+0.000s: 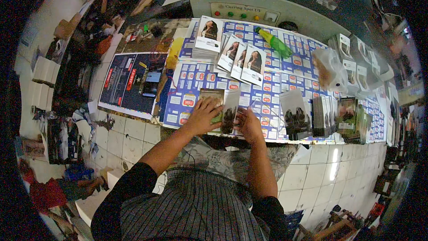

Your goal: The person organizes brochures on a table by flipping through the pages and stacking them into separate piles.

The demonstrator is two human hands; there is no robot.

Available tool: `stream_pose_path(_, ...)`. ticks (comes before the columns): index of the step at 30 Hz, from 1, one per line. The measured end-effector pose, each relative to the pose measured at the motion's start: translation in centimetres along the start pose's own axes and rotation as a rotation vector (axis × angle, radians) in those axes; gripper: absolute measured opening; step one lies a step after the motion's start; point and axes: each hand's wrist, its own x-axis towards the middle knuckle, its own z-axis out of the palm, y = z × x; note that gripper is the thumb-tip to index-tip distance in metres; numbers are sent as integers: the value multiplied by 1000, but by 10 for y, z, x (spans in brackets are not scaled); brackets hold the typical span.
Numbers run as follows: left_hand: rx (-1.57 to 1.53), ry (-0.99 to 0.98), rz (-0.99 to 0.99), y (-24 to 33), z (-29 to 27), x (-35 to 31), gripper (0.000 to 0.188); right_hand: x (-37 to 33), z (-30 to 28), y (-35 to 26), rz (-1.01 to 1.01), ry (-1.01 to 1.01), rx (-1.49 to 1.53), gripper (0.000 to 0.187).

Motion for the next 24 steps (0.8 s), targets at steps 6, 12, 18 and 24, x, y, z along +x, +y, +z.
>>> stream_pose_path(6,-69,-21,9,-5,1,-4,73,11,32,15,-723,7,-1292,43)
stream_pose_path(12,-61,118,-88,-40,-13,-26,62,17,41,19,-968,92,-1533,46)
stream_pose_path(18,76,-96,-121,-45,-34,-37,63,21,70,29,-1040,-25,-1597,55)
stream_pose_path(24,62,-235,-140,-51,-25,-34,67,35,69,35,-977,-6,-1763,60)
